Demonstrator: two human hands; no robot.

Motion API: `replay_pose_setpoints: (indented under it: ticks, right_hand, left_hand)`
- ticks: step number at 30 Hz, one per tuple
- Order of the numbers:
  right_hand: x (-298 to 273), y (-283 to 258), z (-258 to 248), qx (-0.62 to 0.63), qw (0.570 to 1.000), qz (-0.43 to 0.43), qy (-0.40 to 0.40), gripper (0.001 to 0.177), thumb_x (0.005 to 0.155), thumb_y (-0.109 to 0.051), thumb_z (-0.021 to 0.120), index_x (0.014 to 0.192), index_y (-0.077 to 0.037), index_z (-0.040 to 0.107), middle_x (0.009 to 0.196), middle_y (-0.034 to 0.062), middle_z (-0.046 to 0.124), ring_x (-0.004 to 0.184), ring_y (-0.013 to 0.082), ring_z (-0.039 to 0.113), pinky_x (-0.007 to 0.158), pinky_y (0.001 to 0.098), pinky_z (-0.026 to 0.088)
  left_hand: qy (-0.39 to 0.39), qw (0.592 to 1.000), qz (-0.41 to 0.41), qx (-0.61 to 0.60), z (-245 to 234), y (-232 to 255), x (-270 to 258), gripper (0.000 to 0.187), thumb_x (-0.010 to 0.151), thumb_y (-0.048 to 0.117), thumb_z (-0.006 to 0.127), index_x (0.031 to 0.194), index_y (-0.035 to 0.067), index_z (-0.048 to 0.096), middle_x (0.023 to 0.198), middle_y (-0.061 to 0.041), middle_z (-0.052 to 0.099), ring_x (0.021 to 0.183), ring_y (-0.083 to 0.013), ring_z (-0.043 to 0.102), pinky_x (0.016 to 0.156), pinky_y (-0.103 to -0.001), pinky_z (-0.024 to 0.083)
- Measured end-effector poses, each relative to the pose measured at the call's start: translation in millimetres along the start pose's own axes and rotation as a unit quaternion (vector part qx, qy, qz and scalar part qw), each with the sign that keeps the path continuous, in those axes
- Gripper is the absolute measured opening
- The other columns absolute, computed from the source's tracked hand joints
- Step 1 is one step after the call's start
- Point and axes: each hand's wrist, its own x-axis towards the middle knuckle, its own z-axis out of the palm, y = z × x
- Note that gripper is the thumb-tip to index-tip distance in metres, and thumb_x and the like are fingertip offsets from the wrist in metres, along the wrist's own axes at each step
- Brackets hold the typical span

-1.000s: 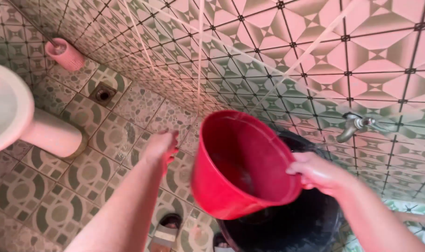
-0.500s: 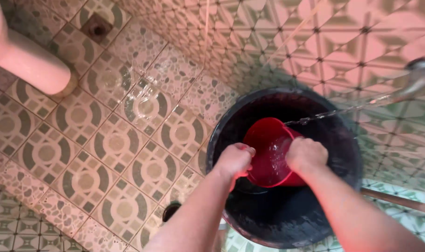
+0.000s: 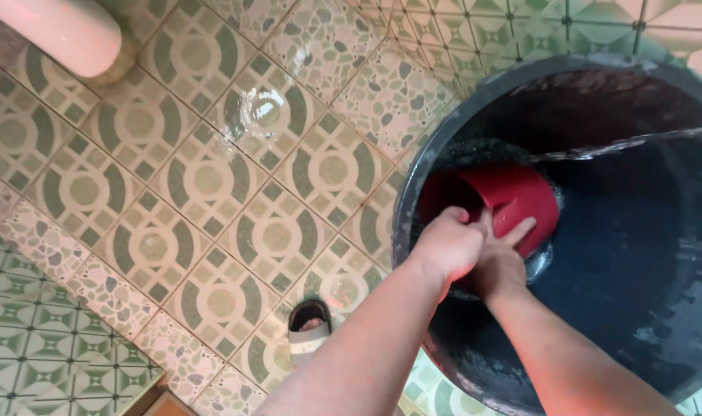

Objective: The person mops the tiled bathroom floor using a mop and a red bucket, then fills the bucket from a wall tap and pours water into the toilet bowl. The person also removes a soap dish from the wall and scrubs it with a sponge.

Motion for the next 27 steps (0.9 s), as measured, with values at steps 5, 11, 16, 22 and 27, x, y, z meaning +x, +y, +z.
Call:
replay_pose_setpoints:
  ticks: [5, 11, 16, 22, 27]
  right_hand:
    - [15, -5, 1, 0.032, 0.999, -0.011, 0.041, 0.078, 0.103, -0.018, 0.052, 0.164, -0.029, 0.005, 0.155, 0.0355, -0.025, 0.135, 0.0659, 0.039, 0.105, 0.0669, 0.049]
    - [58, -5, 26, 0.056, 0.992, -0.032, 0.112, 0.055, 0.1, -0.011, 0.043, 0.154, -0.022, 0.033, 0.168, 0.0107, -0.013, 0.141, 0.067, 0.016, 0.099, 0.069, 0.051]
    - [53, 18, 27, 0.128, 0.98, -0.002, 0.155, 0.062, 0.099, -0.017, 0.048, 0.158, -0.027, 0.03, 0.167, 0.0182, 0.007, 0.141, 0.0607, 0.027, 0.104, 0.0629, 0.047]
    - [21, 74, -25, 0.4, 0.899, 0.038, 0.176, 0.059, 0.087, -0.011, 0.05, 0.144, -0.025, 0.058, 0.116, 0.0269, 0.067, 0.09, 0.0442, 0.067, 0.075, 0.0504, 0.059]
    - [-41, 104, -68, 0.562, 0.816, -0.01, 0.135, 0.063, 0.088, 0.01, 0.044, 0.149, -0.001, 0.051, 0.107, 0.0425, 0.062, 0.065, 0.0549, 0.067, 0.058, 0.0529, 0.061]
  left_hand:
    - [-0.018, 0.996, 0.009, -0.082, 9, 2, 25, 0.071, 0.094, 0.017, 0.042, 0.16, -0.006, 0.028, 0.161, -0.022, 0.04, 0.152, -0.0346, 0.033, 0.126, -0.047, 0.026]
    - [0.015, 1.0, 0.008, 0.003, 18, -6, 50, 0.075, 0.084, 0.034, 0.053, 0.154, 0.009, 0.044, 0.151, -0.017, 0.055, 0.144, -0.029, 0.047, 0.118, -0.048, 0.04]
    - [-0.006, 0.998, -0.01, -0.055, 11, 3, 39, 0.077, 0.084, 0.029, 0.052, 0.157, 0.008, 0.04, 0.154, -0.019, 0.05, 0.148, -0.0352, 0.042, 0.118, -0.051, 0.038]
    - [-0.025, 0.997, 0.008, -0.075, 9, 17, 12, 0.064, 0.087, 0.031, 0.055, 0.148, 0.011, 0.053, 0.146, -0.015, 0.057, 0.143, -0.0338, 0.049, 0.112, -0.054, 0.043]
    - [0.007, 0.993, 0.046, -0.111, -35, 42, -15, 0.044, 0.087, 0.032, 0.063, 0.121, 0.007, 0.07, 0.111, -0.018, 0.066, 0.109, -0.0333, 0.07, 0.083, -0.046, 0.062]
